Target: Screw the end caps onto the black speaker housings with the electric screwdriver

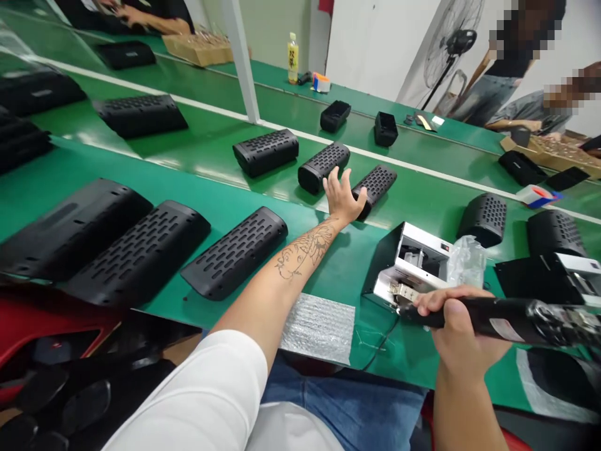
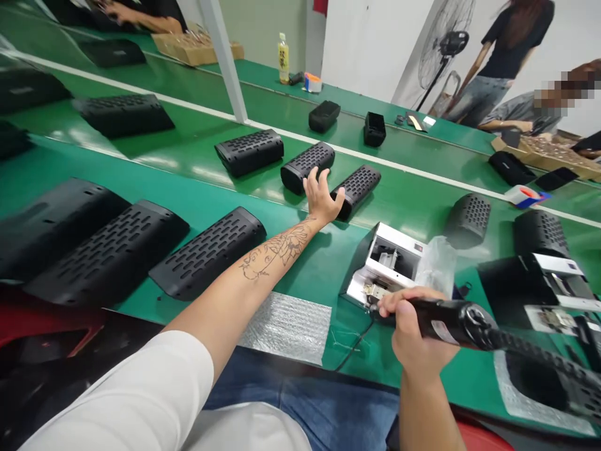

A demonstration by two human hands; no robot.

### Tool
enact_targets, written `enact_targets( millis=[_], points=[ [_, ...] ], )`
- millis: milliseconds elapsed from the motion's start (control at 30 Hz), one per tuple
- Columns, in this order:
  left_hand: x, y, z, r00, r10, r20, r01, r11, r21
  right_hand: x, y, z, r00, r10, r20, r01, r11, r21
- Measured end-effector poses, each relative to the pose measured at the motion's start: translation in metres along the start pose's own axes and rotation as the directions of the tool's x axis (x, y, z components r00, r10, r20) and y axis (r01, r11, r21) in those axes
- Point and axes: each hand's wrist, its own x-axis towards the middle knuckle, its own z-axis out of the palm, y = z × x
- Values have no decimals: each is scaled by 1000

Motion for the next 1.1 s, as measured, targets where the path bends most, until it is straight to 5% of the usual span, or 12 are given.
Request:
enact_targets(
  millis=[133,267,533,667,800,900,1000,1100],
  points=[
    [50,-26,-38,952,-218,-213,238,969,72,-10,3,-12,998,41,37,-43,998,52],
    [72,-44,-56,852,-515,-92,511,857,-69,-16,3,-20,994,73,75,-80,992,93],
    [49,-7,-57,788,-614,-54,574,763,-299,-28,-10,-37,997,83,-2,-83,993,81],
    [6,10,-104,862,-500,-86,431,810,-398,-39,-36,-38,996,53,76,-64,987,145],
    [-71,-3,-213,996,-91,-5,79,884,-461,-58,-63,-39,963,9,269,-73,971,229],
    [-144,-20,-299,974,73,216,31,895,-445,-67,-76,-44,892,-14,452,-122,955,269],
    [-209,-32,-350,908,34,418,136,918,-372,-70,-87,-43,773,-110,625,-89,956,279],
    [-250,-41,-362,823,-65,564,262,925,-276,-75,-97,-27,863,-131,487,-3,964,264]
  ],
)
